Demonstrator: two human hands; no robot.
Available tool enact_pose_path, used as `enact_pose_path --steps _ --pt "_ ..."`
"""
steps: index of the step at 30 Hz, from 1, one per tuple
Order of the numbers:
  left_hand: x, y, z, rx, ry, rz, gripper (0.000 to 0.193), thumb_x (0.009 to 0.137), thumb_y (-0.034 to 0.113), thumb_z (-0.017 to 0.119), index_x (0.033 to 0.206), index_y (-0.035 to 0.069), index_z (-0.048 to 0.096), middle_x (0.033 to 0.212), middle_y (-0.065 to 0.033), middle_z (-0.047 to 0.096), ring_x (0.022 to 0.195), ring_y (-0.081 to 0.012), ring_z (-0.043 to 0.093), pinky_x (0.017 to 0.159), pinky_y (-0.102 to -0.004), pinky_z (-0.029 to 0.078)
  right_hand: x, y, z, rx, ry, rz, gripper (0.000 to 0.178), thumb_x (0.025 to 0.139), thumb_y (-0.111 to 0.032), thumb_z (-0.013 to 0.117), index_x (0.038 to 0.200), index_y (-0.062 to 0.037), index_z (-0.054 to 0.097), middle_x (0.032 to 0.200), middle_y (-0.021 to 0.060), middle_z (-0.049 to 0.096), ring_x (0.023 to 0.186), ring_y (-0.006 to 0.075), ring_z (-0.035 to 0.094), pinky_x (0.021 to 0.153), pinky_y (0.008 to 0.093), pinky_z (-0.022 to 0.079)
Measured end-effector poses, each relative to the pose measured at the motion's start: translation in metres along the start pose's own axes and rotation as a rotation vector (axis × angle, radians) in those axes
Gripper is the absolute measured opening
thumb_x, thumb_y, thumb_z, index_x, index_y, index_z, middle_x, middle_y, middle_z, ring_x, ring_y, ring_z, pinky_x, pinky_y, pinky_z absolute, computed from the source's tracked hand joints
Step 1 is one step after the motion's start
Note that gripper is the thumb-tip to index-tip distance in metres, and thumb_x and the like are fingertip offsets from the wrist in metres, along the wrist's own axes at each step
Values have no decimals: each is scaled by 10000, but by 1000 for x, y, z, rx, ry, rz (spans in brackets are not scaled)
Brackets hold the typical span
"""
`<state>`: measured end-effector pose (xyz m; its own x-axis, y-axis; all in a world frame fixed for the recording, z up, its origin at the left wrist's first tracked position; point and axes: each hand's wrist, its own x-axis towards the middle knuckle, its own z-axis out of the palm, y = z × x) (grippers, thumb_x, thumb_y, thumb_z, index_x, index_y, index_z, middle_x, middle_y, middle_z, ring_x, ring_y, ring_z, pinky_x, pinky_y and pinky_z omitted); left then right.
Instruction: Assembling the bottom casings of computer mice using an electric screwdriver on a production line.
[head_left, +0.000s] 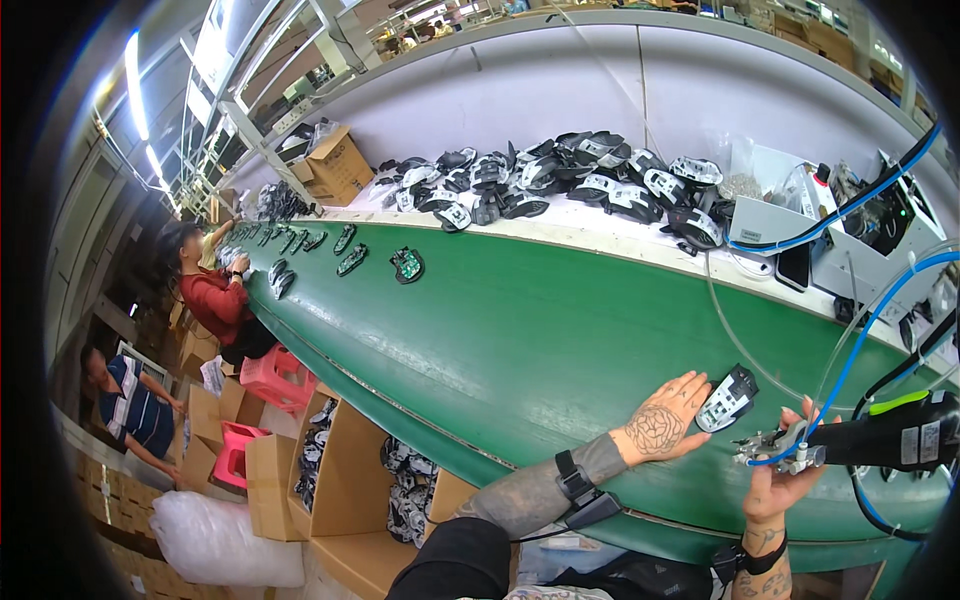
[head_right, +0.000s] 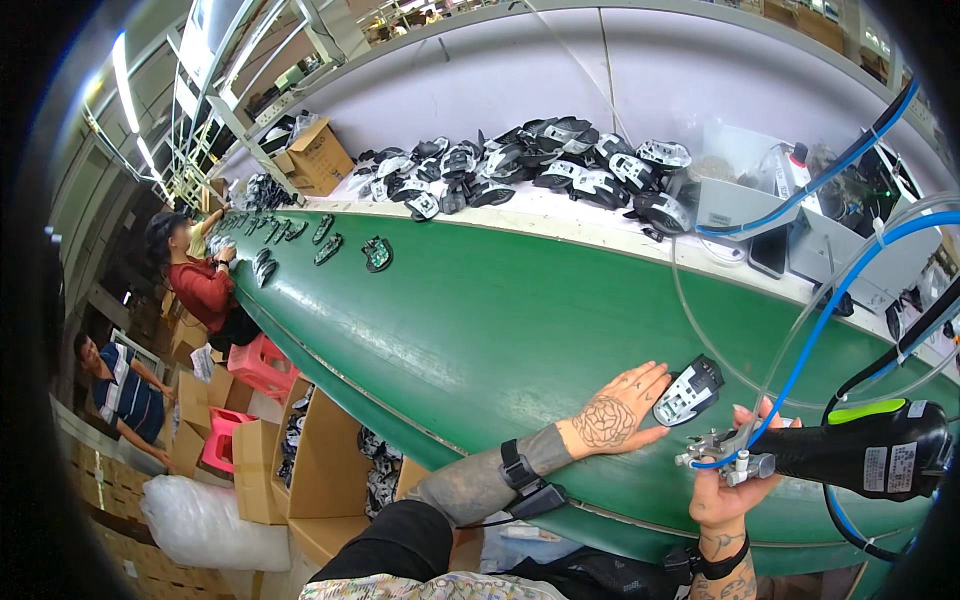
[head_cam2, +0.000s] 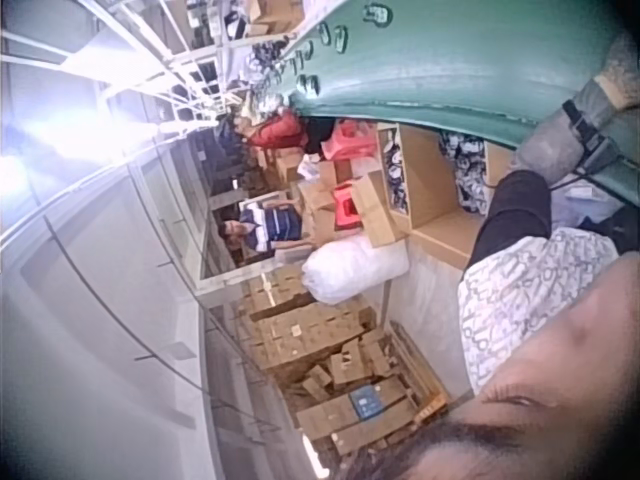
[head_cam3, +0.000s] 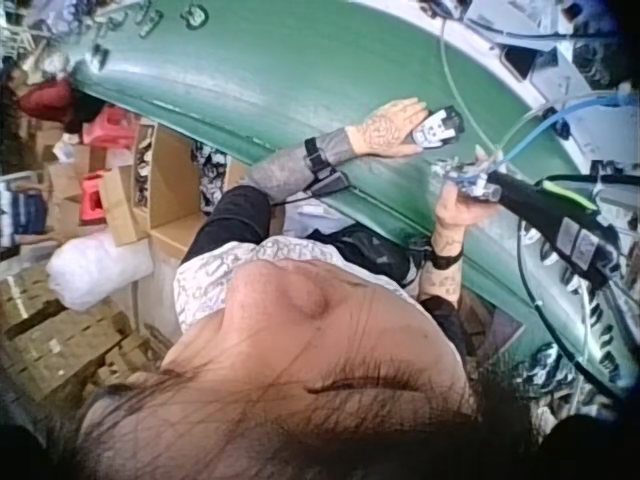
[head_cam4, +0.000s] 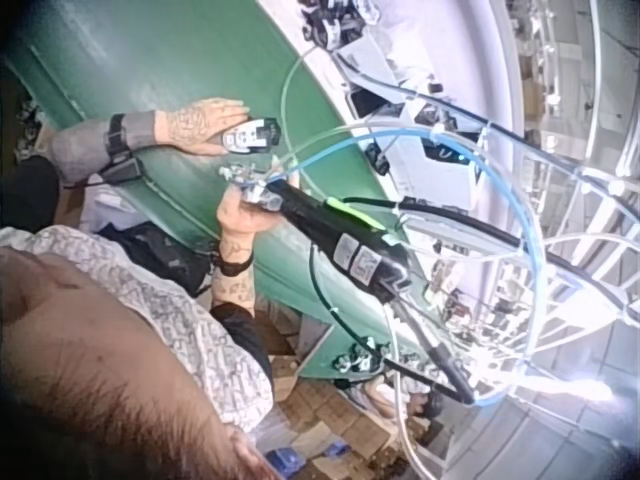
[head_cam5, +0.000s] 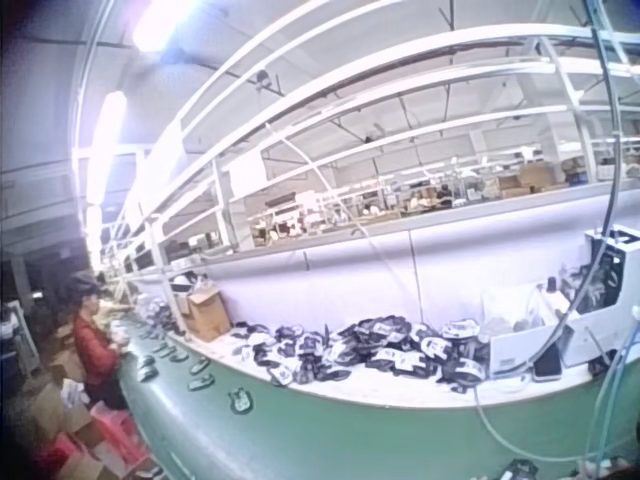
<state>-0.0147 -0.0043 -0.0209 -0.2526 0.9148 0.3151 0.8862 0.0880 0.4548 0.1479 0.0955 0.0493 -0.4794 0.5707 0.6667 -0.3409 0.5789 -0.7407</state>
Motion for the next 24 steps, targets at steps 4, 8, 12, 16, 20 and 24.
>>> enact_pose_path --steps 4,8,12,16,20,24 --pt "0 0 0 -3 6 9 685 796 389 582 1269 -58 368 1337 -226 359 1263 -359 326 1033 -423 288 -2 4 3 27 43 5 842 767 -218 617 1393 5 99 1339 222 351 1144 266 455 1015 389 307" --pt "0 1 -1 -11 -13 10 685 799 384 581 1276 -54 360 1345 -225 349 1272 -356 316 1031 -430 290 -2 4 4 10 56 24 842 767 -218 621 1396 -11 101 1336 212 357 1127 254 465 1010 384 316" --pt "0 2 -2 -20 -35 0 681 804 379 578 1282 -50 355 1351 -223 342 1278 -352 309 1032 -434 288 0 0 4 23 57 26 842 767 -217 625 1397 -21 102 1334 204 361 1125 247 466 1007 380 320" --pt "1 2 -2 -25 -31 12 680 804 377 578 1284 -49 354 1348 -224 346 1278 -352 309 1031 -435 289 0 2 4 25 53 23 834 767 -206 614 1397 -20 101 1335 204 359 1129 246 464 1012 377 313" --pt "1 0 0 -29 -29 20 682 802 375 579 1286 -47 351 1343 -225 353 1276 -352 312 1035 -428 286 0 2 4 36 36 15 832 764 -194 607 1397 -15 97 1338 204 356 1142 245 454 1018 376 304" --pt "-1 0 -3 -36 -36 17 681 799 365 582 1284 -53 350 1345 -227 350 1274 -355 314 1045 -419 275 0 2 7 40 42 27 834 762 -189 605 1394 -2 93 1341 206 352 1150 249 445 1018 374 301"
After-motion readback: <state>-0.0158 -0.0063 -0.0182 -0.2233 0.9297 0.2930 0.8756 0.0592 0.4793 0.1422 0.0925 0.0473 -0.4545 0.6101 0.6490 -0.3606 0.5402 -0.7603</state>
